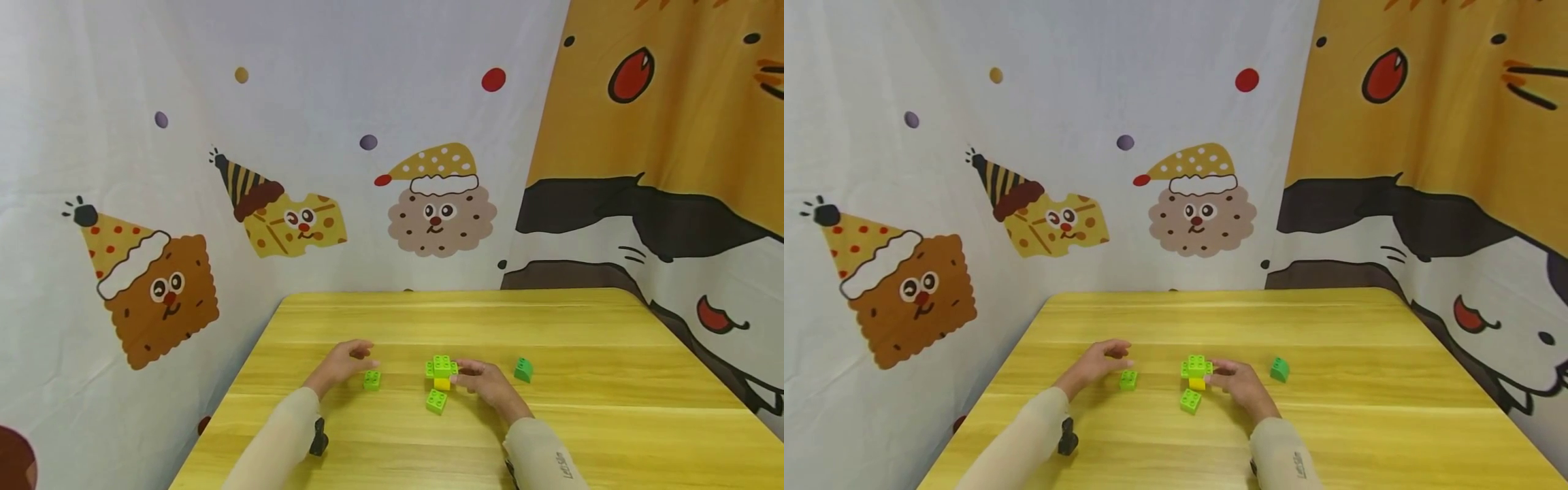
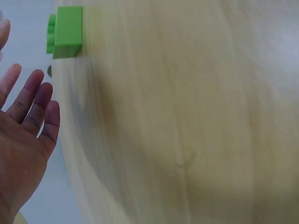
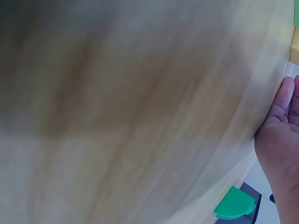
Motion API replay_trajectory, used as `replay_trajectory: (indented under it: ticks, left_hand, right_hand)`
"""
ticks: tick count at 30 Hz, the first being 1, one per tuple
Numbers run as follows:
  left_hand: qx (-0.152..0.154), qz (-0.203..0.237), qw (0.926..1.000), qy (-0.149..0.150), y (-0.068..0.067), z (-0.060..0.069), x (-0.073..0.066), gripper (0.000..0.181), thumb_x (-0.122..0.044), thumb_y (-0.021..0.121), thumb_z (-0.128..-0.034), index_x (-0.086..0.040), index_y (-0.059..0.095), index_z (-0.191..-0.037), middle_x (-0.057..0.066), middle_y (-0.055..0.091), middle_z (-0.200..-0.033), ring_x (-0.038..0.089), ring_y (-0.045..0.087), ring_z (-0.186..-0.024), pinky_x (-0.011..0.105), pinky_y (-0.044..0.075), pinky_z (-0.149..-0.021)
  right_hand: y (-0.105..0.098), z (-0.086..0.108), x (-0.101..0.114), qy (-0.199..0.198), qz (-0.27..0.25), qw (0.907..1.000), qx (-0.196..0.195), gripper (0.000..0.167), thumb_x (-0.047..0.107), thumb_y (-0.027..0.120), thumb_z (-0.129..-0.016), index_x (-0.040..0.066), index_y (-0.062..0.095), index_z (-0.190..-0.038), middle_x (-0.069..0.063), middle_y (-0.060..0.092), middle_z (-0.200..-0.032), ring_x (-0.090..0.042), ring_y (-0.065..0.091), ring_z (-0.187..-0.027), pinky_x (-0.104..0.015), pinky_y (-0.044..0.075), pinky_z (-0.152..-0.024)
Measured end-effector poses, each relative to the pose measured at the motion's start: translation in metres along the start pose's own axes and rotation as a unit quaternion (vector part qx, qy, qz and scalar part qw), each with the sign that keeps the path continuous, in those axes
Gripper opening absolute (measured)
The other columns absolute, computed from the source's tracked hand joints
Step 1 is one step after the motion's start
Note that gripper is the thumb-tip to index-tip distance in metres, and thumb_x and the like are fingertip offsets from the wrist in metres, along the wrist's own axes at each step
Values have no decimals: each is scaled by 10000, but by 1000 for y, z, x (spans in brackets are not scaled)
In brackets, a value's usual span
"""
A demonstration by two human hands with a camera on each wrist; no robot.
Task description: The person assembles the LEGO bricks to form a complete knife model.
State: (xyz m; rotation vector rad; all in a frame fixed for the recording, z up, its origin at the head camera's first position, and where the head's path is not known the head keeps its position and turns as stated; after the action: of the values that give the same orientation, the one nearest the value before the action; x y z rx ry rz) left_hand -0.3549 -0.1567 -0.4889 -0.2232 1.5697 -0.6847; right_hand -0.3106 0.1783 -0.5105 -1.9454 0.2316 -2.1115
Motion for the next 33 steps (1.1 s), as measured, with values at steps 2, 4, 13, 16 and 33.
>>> replay_trajectory:
  ticks: [2, 4, 13, 16, 33]
  left_hand:
    - [25, 19, 10000, -49, -2, 2, 2, 592, -365, 738, -907, -82, 563, -1396, 89, 591, -1291, 307, 514, -1200, 539, 416, -996]
    - [66, 75, 9999, -96, -4, 5, 3, 589, -355, 734, -912, -80, 557, -1402, 97, 589, -1298, 317, 507, -1215, 547, 402, -1010]
    - [131, 84, 9997, -207, -5, 8, 12, 564, -354, 729, -916, -81, 571, -1384, 64, 613, -1255, 306, 530, -1208, 539, 403, -1015]
    - [178, 112, 9995, -227, -5, 8, 15, 559, -357, 726, -918, -80, 575, -1380, 53, 614, -1237, 287, 538, -1186, 530, 414, -997]
    - [493, 380, 9976, -287, -3, 15, 19, 558, -264, 793, -864, -56, 600, -1345, 65, 615, -1253, 269, 537, -1162, 507, 413, -1001]
  right_hand:
    - [0, 0, 0, -27, 27, 10000, 6, 498, 220, 805, -846, 24, 658, -1280, -113, 662, -1187, -260, 596, -1074, -399, 521, -808]
    - [0, -1, -1, -37, 61, 10000, 11, 507, 230, 804, -848, 24, 654, -1286, -116, 659, -1194, -259, 595, -1075, -399, 521, -809]
    - [1, -2, -2, -36, 134, 9999, -22, 515, 234, 806, -847, 26, 650, -1292, -118, 656, -1198, -254, 593, -1065, -413, 518, -818]
    - [0, -2, -2, -59, 142, 9999, 12, 524, 241, 804, -849, 20, 644, -1297, -122, 655, -1201, -258, 594, -1071, -418, 518, -819]
    - [1, -1, 0, -6, 87, 10000, 34, 502, 220, 794, -859, 27, 647, -1298, -114, 654, -1203, -240, 589, -1047, -397, 514, -804]
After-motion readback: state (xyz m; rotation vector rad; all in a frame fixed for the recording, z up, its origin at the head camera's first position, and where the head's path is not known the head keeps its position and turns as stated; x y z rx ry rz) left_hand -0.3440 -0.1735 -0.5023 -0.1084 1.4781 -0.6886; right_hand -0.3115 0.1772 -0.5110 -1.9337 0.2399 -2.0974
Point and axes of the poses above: each hand's wrist, its own z-axis away from the middle knuckle, its own y-axis out of the palm, x = y × z, the point moved 1 cm from there along -z, towards the middle knuckle
